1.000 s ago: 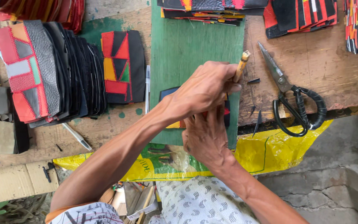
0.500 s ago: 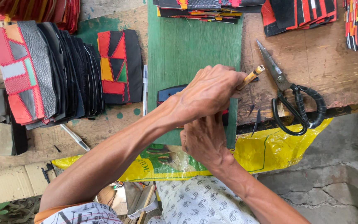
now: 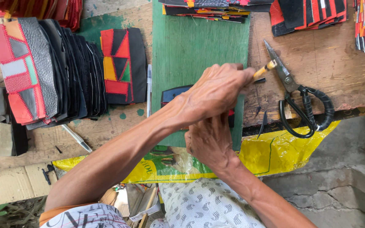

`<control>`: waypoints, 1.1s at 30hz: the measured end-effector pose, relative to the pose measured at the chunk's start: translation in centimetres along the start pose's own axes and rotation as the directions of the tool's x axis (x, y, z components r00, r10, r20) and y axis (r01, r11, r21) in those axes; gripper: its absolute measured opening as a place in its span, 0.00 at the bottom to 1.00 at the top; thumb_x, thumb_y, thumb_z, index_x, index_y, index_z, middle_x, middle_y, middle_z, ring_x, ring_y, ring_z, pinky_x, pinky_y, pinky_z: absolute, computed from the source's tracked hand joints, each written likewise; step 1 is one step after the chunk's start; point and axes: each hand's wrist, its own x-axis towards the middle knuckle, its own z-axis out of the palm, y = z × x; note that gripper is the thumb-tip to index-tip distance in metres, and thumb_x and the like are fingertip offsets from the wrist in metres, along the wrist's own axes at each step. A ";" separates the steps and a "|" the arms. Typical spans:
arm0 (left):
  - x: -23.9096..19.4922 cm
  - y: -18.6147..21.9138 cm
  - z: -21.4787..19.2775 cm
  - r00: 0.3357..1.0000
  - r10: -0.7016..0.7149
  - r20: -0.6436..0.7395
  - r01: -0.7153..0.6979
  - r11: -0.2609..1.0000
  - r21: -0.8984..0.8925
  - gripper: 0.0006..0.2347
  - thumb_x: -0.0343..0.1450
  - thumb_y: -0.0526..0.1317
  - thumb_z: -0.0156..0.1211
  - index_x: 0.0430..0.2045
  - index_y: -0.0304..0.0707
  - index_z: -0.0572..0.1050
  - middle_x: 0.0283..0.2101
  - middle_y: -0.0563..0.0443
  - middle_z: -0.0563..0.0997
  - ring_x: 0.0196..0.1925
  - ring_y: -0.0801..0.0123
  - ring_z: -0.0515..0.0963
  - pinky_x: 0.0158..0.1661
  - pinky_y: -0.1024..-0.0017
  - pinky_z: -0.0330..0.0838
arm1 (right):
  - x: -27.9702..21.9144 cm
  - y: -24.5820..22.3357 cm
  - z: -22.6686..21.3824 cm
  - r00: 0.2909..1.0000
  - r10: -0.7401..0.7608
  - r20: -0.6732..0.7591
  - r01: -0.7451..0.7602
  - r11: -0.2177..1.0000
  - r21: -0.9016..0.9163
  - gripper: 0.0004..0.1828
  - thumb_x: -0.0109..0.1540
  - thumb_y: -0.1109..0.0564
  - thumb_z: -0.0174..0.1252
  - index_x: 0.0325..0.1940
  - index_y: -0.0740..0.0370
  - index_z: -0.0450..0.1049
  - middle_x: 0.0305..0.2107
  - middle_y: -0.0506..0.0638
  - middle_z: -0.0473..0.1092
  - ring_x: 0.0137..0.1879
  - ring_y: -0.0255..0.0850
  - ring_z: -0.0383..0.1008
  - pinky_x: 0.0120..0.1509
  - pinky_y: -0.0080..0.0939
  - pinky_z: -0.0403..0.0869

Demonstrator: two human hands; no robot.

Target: The person uses a pencil and a small metal template to mark geometric patterns on colorful fabric pieces. They then use scissors to trim the edges of the marked fabric, creating small pouches with a patchwork design. The finished pouches are stacked on the table.

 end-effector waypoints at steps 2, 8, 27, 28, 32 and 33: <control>0.1 0.0 -0.2 0.996 0.040 -0.080 -0.039 0.999 0.017 0.07 0.65 0.30 0.57 0.35 0.35 0.73 0.35 0.35 0.78 0.36 0.36 0.79 0.33 0.48 0.71 | 0.1 0.0 -0.2 1.000 0.012 0.014 -0.012 1.000 -0.003 0.31 0.51 0.53 0.60 0.57 0.69 0.71 0.55 0.65 0.62 0.61 0.72 0.57 0.65 0.81 0.59; -0.1 -0.4 -0.1 0.999 0.040 -0.037 -0.041 0.998 -0.038 0.07 0.65 0.30 0.59 0.33 0.37 0.73 0.34 0.37 0.79 0.36 0.34 0.77 0.32 0.47 0.68 | 1.0 -0.2 -1.2 0.997 0.026 0.069 -0.029 0.999 0.036 0.34 0.52 0.54 0.60 0.62 0.66 0.68 0.59 0.65 0.59 0.63 0.74 0.55 0.67 0.82 0.56; -0.8 -2.2 -0.3 0.987 0.067 -0.145 -0.098 0.970 -0.225 0.10 0.66 0.29 0.56 0.40 0.35 0.74 0.39 0.35 0.79 0.42 0.36 0.79 0.38 0.53 0.73 | 2.1 -0.6 -2.1 0.990 0.044 0.132 -0.035 0.997 -0.070 0.40 0.48 0.52 0.61 0.65 0.65 0.67 0.60 0.71 0.56 0.66 0.79 0.51 0.71 0.83 0.52; -0.8 -2.2 -0.3 0.990 0.064 -0.128 -0.093 0.968 -0.234 0.08 0.67 0.30 0.56 0.39 0.35 0.74 0.39 0.36 0.80 0.42 0.37 0.80 0.38 0.54 0.73 | 2.1 -0.7 -2.1 0.989 0.045 0.142 -0.034 0.996 -0.077 0.40 0.48 0.52 0.61 0.65 0.64 0.67 0.60 0.71 0.56 0.66 0.78 0.51 0.70 0.83 0.53; -2.0 -2.5 -1.4 0.994 0.037 -0.101 -0.056 0.980 -0.189 0.06 0.68 0.32 0.54 0.36 0.35 0.75 0.37 0.40 0.81 0.41 0.41 0.81 0.38 0.54 0.73 | 2.5 -1.0 -2.5 0.985 0.060 0.161 -0.048 0.996 -0.082 0.37 0.49 0.51 0.62 0.64 0.61 0.68 0.58 0.70 0.57 0.64 0.77 0.54 0.69 0.81 0.55; -2.8 -2.7 -2.1 0.989 0.019 -0.149 -0.045 0.983 -0.176 0.05 0.69 0.32 0.54 0.36 0.35 0.75 0.38 0.39 0.81 0.41 0.42 0.81 0.39 0.54 0.74 | 2.7 -1.0 -2.7 0.986 0.059 0.156 -0.046 0.995 -0.084 0.37 0.49 0.52 0.62 0.63 0.60 0.68 0.57 0.69 0.58 0.64 0.76 0.54 0.70 0.80 0.55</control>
